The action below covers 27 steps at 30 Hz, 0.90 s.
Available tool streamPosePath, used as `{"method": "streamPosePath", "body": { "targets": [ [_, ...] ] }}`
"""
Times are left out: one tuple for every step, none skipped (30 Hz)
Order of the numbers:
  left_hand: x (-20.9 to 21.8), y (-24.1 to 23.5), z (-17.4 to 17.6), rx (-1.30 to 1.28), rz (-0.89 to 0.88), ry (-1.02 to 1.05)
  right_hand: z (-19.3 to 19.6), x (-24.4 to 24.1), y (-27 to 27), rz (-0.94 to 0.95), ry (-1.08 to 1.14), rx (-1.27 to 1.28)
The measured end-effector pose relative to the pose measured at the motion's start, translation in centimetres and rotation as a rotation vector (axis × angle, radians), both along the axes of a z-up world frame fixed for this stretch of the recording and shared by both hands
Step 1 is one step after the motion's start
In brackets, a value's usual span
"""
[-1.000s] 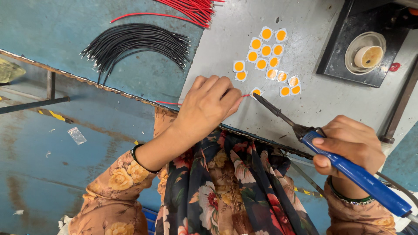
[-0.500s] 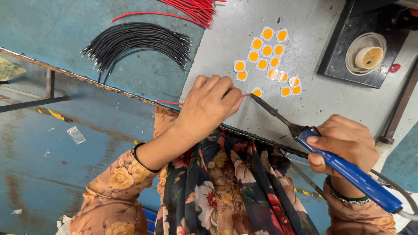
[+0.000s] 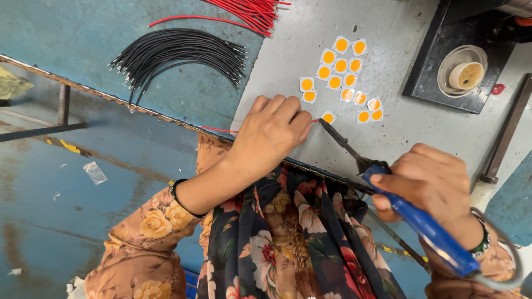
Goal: The person solders red wires to small square LED modules arranged on a workbench. They use a soldering iron to attach each wire to the module, then trim excess wire with pliers. The process is repeated for multiple modules.
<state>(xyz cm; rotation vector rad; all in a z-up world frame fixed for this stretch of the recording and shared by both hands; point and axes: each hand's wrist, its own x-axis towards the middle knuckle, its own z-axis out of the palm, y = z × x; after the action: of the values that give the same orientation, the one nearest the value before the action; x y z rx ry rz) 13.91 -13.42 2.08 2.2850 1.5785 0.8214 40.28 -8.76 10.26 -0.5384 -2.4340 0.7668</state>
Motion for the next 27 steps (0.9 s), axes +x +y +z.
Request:
{"method": "streamPosePath", "body": {
  "targets": [
    [0.0,0.0,0.0,0.005,0.002,0.0,-0.1,0.2,-0.2,-0.034,0.055,-0.018],
    [0.0,0.0,0.0,0.01,0.005,-0.001,-0.4,0.4,-0.2,-0.067,0.11,-0.037],
    [0.0,0.0,0.0,0.014,0.007,-0.002,-0.4,0.8,-0.4,-0.099,0.165,-0.057],
    [0.0,-0.1,-0.1,0.013,0.008,-0.001,-0.4,1.3,-0.8,-0.147,0.138,-0.071],
    [0.0,-0.2,-0.2,0.011,0.009,0.001,-0.4,1.9,-1.1,-0.194,0.114,-0.087],
    [0.0,-0.1,-0.3,0.014,0.007,0.003,-0.4,2.3,-1.3,-0.219,0.113,-0.091],
    [0.1,-0.1,-0.3,0.012,0.006,-0.001,-0.5,2.7,-1.5,-0.244,0.112,-0.095],
    [0.0,-0.1,-0.4,0.009,0.007,-0.004,-0.8,2.9,-1.6,-0.243,0.131,-0.092],
    [0.0,-0.1,-0.4,0.006,0.007,-0.007,-0.9,3.1,-1.6,-0.237,0.14,-0.086],
    [0.1,-0.1,-0.3,0.006,0.007,-0.007,-1.2,3.1,-1.6,-0.23,0.149,-0.081],
    [0.1,-0.1,-0.2,0.007,0.007,-0.008,-1.4,3.1,-1.5,-0.219,0.148,-0.073],
    [0.1,-0.1,-0.1,0.008,0.007,-0.007,-1.6,3.2,-1.5,-0.212,0.147,-0.07],
    [0.0,-0.1,0.0,0.008,0.008,-0.009,-1.9,3.2,-1.4,-0.205,0.147,-0.067],
    [0.0,0.0,0.1,0.008,0.009,-0.012,-2.0,3.4,-1.5,-0.203,0.147,-0.07],
    [0.0,0.0,0.1,0.008,0.01,-0.014,-2.3,3.7,-1.6,-0.204,0.155,-0.072],
    [0.0,0.0,0.1,0.007,0.01,-0.013,-2.6,4.2,-1.6,-0.205,0.163,-0.074],
    [0.0,0.0,-0.1,0.006,0.009,-0.013,-3.0,4.8,-1.8,-0.209,0.179,-0.076],
    [0.0,-0.1,-0.3,0.006,0.008,-0.014,-3.7,5.6,-1.9,-0.212,0.208,-0.059],
    [0.0,-0.1,-0.5,0.009,0.004,-0.006,-4.4,6.5,-2.0,-0.215,0.237,-0.042],
    [0.0,-0.2,-0.7,0.013,0.001,0.002,-5.3,7.5,-2.2,-0.231,0.264,-0.023],
    [-0.1,-0.2,-0.7,0.016,-0.003,0.011,-6.2,8.5,-2.2,-0.259,0.29,0.003],
    [-0.2,-0.1,-0.4,0.027,-0.001,-0.001,-7.1,9.5,-2.1,-0.336,0.295,0.03],
    [-0.6,0.3,0.0,0.038,0.001,-0.013,-7.9,10.6,-1.8,-0.436,0.292,0.055],
    [-1.1,0.8,0.7,0.049,0.002,-0.025,-8.6,11.4,-1.7,-0.537,0.294,0.071],
    [-2.0,1.7,1.6,0.097,-0.004,0.063,-9.2,12.0,-1.4,-0.609,0.302,0.095],
    [-3.4,2.8,2.5,0.143,-0.01,0.149,-9.3,12.7,-1.2,-0.664,0.297,0.13],
    [-4.9,4.1,3.4,0.231,0.028,0.203,-9.3,13.0,-1.1,-0.705,0.29,0.17]
  ]
}}
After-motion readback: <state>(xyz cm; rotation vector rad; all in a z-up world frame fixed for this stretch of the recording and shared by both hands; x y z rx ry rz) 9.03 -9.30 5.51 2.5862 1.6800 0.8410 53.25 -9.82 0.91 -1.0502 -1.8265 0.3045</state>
